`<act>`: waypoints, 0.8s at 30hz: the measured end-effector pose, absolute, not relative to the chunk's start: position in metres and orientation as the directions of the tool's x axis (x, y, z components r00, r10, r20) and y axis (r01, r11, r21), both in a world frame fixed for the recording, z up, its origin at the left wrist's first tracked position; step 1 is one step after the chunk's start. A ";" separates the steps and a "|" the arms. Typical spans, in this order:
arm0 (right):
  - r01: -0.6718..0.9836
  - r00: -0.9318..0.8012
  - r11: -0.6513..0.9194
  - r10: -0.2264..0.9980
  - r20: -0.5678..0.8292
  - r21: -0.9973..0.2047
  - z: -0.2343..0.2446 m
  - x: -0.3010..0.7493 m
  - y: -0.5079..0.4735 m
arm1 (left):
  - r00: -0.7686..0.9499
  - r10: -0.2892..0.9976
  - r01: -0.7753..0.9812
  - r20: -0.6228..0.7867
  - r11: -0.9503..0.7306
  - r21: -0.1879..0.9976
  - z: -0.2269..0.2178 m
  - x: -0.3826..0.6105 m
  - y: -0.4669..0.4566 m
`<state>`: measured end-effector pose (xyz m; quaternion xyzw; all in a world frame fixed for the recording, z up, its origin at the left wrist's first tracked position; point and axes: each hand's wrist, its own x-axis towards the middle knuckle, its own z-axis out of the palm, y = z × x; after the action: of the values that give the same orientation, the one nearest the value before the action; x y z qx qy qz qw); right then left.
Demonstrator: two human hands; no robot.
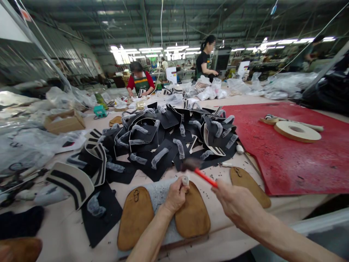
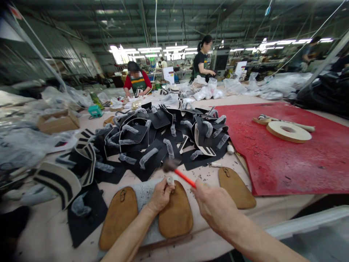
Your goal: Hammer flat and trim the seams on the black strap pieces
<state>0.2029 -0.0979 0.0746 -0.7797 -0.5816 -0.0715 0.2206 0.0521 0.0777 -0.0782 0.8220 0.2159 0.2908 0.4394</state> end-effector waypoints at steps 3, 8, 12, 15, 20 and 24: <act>0.954 0.262 -0.247 0.962 0.073 -0.172 0.058 0.209 -0.101 | 0.747 0.604 0.112 0.277 -0.525 0.843 -0.078 0.052 0.078; 0.816 0.494 -0.483 0.868 -0.052 -0.316 0.026 0.237 -0.103 | 0.740 0.614 0.099 0.275 -0.504 0.858 -0.077 0.052 0.076; 0.719 0.584 -0.610 0.790 -0.185 -0.335 -0.027 0.252 -0.104 | 0.734 0.622 0.089 0.271 -0.484 0.870 -0.076 0.052 0.076; 0.717 0.624 -0.635 0.768 -0.140 -0.286 -0.048 0.245 -0.099 | 0.736 0.626 0.098 0.259 -0.477 0.873 -0.077 0.053 0.077; 0.645 0.579 -0.547 0.806 -0.126 -0.533 -0.049 0.203 -0.063 | 0.732 0.642 0.130 0.228 -0.461 0.878 -0.079 0.052 0.077; 0.578 0.536 -0.564 0.807 -0.246 -0.590 -0.059 0.175 -0.036 | 0.723 0.655 0.152 0.221 -0.462 0.874 -0.078 0.056 0.074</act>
<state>0.1749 -0.0359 -0.0588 -0.8469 -0.4089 0.2543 0.2255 0.0556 0.0741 -0.0779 0.8090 0.2493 0.2767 0.4548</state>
